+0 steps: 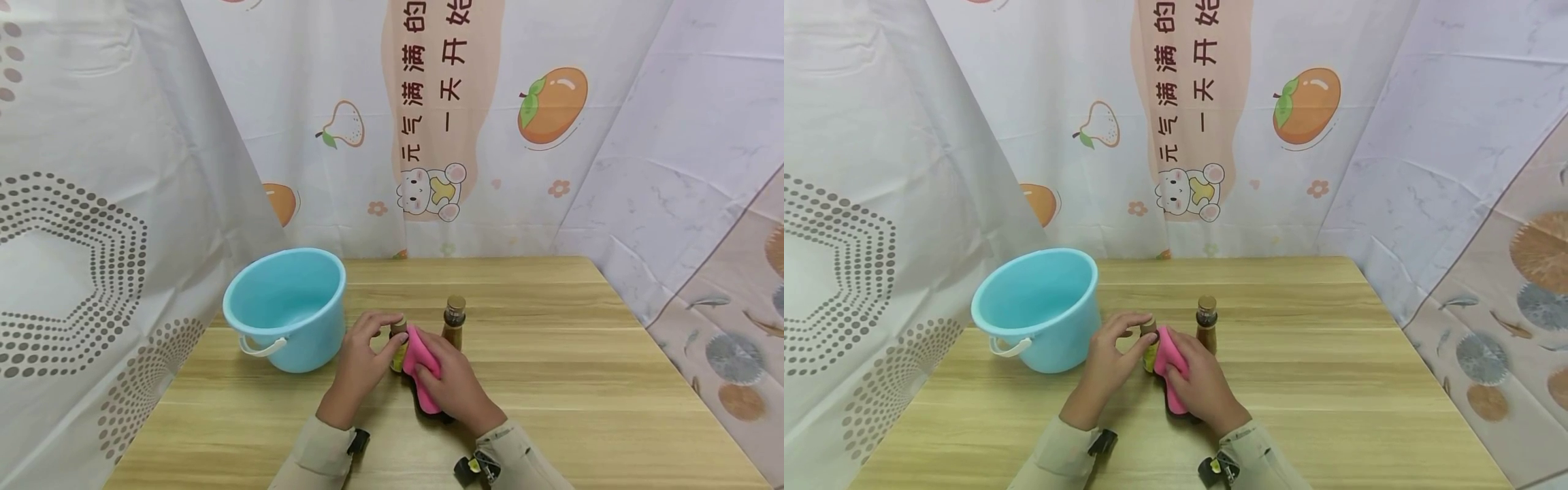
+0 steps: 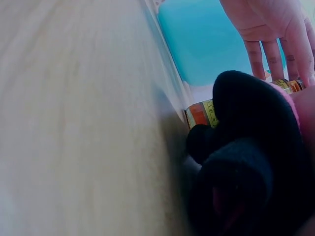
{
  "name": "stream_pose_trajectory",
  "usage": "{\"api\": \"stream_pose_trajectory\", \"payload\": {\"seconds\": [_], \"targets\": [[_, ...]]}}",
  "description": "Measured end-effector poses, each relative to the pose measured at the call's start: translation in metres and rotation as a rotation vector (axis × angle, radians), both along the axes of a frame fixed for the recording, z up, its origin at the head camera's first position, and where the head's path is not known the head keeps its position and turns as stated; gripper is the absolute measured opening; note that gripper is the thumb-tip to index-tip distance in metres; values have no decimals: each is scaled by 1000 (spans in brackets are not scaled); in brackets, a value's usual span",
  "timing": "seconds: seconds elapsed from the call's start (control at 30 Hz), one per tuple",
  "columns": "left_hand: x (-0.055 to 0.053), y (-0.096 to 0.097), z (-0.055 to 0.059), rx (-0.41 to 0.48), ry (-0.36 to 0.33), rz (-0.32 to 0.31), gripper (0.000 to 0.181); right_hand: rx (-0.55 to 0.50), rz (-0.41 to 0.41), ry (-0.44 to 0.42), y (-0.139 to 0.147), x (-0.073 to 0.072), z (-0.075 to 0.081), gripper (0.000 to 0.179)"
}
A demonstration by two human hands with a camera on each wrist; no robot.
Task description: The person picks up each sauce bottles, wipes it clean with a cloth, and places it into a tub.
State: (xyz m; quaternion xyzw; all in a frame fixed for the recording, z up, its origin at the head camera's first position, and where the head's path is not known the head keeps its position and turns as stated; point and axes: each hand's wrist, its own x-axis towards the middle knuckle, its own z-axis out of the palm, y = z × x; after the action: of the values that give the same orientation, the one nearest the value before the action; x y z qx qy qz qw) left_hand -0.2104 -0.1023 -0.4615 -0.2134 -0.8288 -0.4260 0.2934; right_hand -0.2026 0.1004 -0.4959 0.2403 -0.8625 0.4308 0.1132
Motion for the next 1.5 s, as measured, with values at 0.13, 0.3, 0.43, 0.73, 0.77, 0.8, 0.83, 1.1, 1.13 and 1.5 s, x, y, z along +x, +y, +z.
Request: {"api": "stream_pose_trajectory", "payload": {"seconds": [0.13, 0.3, 0.43, 0.73, 0.77, 0.8, 0.83, 1.1, 1.13, 1.5], "targets": [[0, 0, 1, -8, -18, 12, 30, 12, -2, -57, 0, 0, -1, 66], [1, 1, 1, -1, -40, 7, 28, 27, -10, -69, 0, 0, -2, 66], [0, 1, 1, 14, -15, -8, 28, 34, -17, -48, -1, 1, -1, 66], [0, -1, 1, 2, 37, 0, 29, 9, -20, 55, -1, 1, 0, 68], [0, -1, 0, 0, 38, 1, 29, 5, -21, 72, -1, 1, 0, 68], [-1, -1, 0, -1, 41, 0, 29, -1, -21, 86, -1, 1, 0, 68], [-1, -1, -1, -2, 43, -1, 29, -6, -21, 101, -1, 1, 0, 68], [-2, -3, -1, 6, 48, -26, 28, -48, -12, 223, -3, 1, 1, 67], [-2, -3, -1, 8, 42, -31, 27, -54, -10, 233, -3, 1, 2, 67], [-2, -3, 0, 30, -10, -73, 26, -58, 6, 213, -2, 2, 3, 66]]}}
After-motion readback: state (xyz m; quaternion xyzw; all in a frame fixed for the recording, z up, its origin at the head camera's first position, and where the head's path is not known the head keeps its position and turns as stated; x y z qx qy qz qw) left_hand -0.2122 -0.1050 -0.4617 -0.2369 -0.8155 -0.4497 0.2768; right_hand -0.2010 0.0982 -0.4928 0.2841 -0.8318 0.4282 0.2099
